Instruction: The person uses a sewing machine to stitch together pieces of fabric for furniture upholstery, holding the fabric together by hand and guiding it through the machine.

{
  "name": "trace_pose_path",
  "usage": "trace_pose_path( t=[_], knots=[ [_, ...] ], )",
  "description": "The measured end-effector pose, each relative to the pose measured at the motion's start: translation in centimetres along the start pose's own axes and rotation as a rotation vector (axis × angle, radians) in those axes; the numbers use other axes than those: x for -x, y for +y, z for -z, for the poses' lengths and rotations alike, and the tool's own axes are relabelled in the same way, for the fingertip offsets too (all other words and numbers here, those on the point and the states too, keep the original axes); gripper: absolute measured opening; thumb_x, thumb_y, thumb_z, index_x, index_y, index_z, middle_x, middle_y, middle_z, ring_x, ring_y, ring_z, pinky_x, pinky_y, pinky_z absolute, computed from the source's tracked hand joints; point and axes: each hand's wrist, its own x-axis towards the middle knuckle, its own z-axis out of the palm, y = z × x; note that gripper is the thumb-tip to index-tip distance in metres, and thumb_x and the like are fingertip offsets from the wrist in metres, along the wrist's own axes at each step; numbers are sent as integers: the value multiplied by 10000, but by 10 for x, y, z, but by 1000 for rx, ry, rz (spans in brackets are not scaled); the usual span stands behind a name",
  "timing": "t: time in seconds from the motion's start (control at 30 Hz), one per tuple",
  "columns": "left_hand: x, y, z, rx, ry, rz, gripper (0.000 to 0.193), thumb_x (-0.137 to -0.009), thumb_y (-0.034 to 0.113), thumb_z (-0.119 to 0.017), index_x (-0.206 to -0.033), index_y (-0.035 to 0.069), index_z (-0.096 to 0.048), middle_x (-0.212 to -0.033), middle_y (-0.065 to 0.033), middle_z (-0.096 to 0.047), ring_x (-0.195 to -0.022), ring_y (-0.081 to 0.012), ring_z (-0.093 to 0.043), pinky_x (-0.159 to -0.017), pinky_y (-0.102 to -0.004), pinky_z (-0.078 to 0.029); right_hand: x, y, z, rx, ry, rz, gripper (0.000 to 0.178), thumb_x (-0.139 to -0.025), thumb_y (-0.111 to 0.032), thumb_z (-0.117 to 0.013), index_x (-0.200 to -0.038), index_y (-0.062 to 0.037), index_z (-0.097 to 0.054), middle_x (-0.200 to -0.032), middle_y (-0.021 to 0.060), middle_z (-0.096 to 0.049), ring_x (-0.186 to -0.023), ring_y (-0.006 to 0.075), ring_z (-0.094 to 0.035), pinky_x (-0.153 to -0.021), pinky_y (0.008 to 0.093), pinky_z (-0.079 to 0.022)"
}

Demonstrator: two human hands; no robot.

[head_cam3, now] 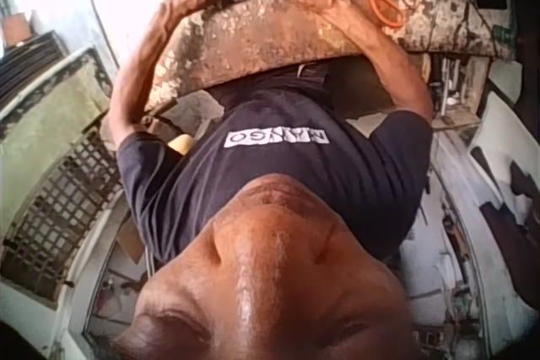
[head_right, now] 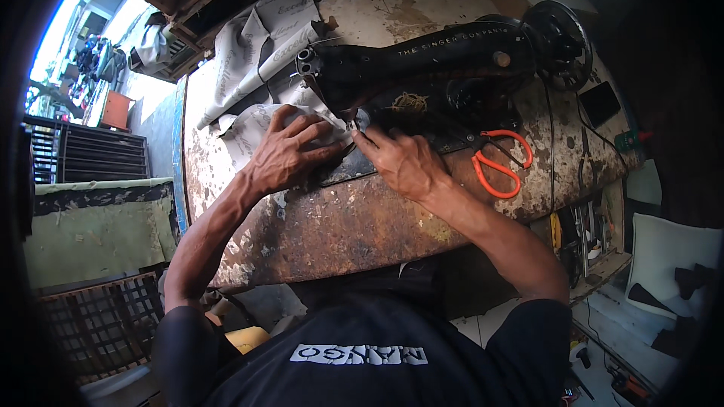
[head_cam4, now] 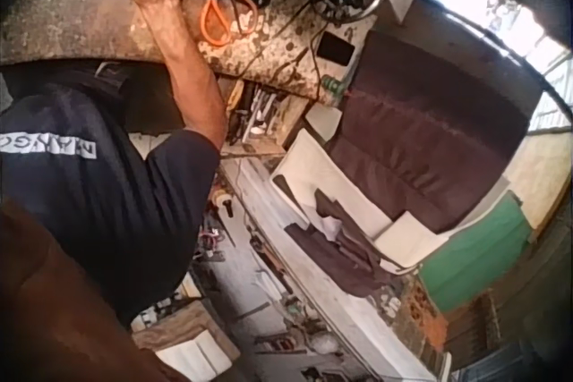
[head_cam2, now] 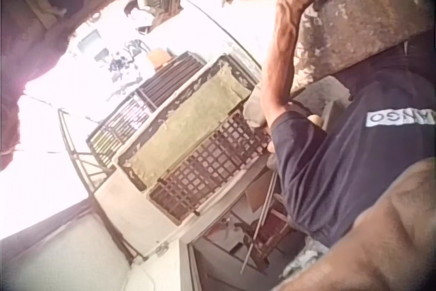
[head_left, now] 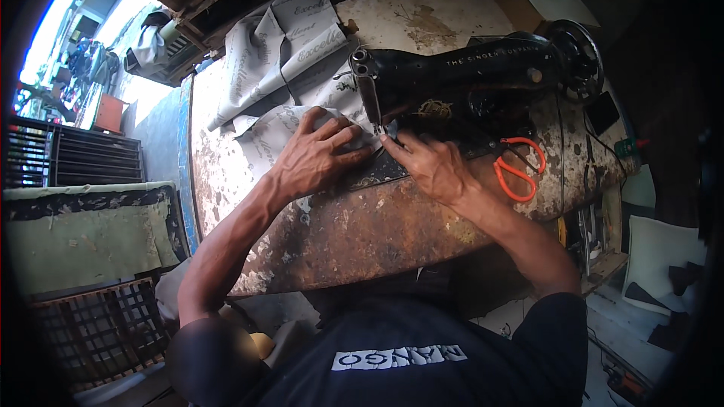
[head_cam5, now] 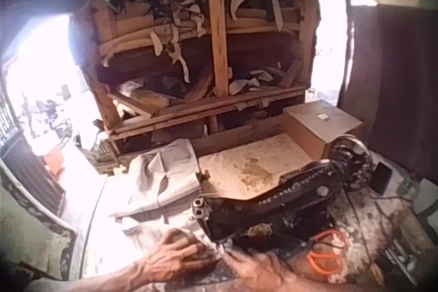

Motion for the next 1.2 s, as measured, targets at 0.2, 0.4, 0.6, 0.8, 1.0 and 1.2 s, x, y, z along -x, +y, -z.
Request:
trace_pose_path(
  t=[0.2,0.4,0.6,0.8,1.0,1.2],
  knots=[
    [-3,-2,-4,-97,35,-94,457,-958,268,-628,-1407,346,-648,-1545,64,-577,-1394,-207,-540,-1187,-587,-296,-2,-1,4,-43,40,2,474,-876,-36,-619,-1344,-70,-688,-1138,96,-671,-788,283,-752,-650,395,-653],
    [-3,-3,-7,-90,60,-92,441,-976,258,-614,-1409,332,-645,-1502,55,-612,-1367,-186,-558,-1170,-577,-298,-1,0,-1,-31,66,4,601,-831,-8,-620,-1422,-108,-659,-1123,119,-648,-799,299,-733,-644,407,-641],
    [-4,-1,-4,-45,-5,-80,418,-1020,245,-571,-1428,319,-626,-1547,44,-566,-1384,-174,-536,-1212,-630,-276,2,-3,6,21,31,14,488,-880,-51,-622,-1364,-75,-679,-1155,83,-652,-777,266,-741,-614,381,-642],
    [-3,-5,-4,-115,35,-111,502,-963,282,-642,-1461,334,-608,-1463,43,-621,-1332,-185,-580,-1147,-580,-332,2,-5,5,36,5,1,498,-876,-63,-641,-1373,-68,-674,-1169,87,-645,-771,262,-738,-596,375,-634],
    [4,-1,-10,-100,-3,-60,549,-948,302,-665,-1491,319,-587,-1503,15,-587,-1350,-206,-547,-1103,-553,-365,3,-8,-2,19,32,-30,579,-860,-29,-613,-1429,-128,-663,-1111,118,-631,-744,286,-730,-592,396,-632],
    [-4,13,-14,-77,17,9,578,-949,283,-666,-1519,294,-570,-1481,-22,-579,-1280,-254,-547,-1057,-479,-414,2,-8,-2,-34,60,-95,572,-875,-25,-588,-1432,-136,-663,-1027,146,-632,-747,322,-736,-610,441,-638]
  ],
)
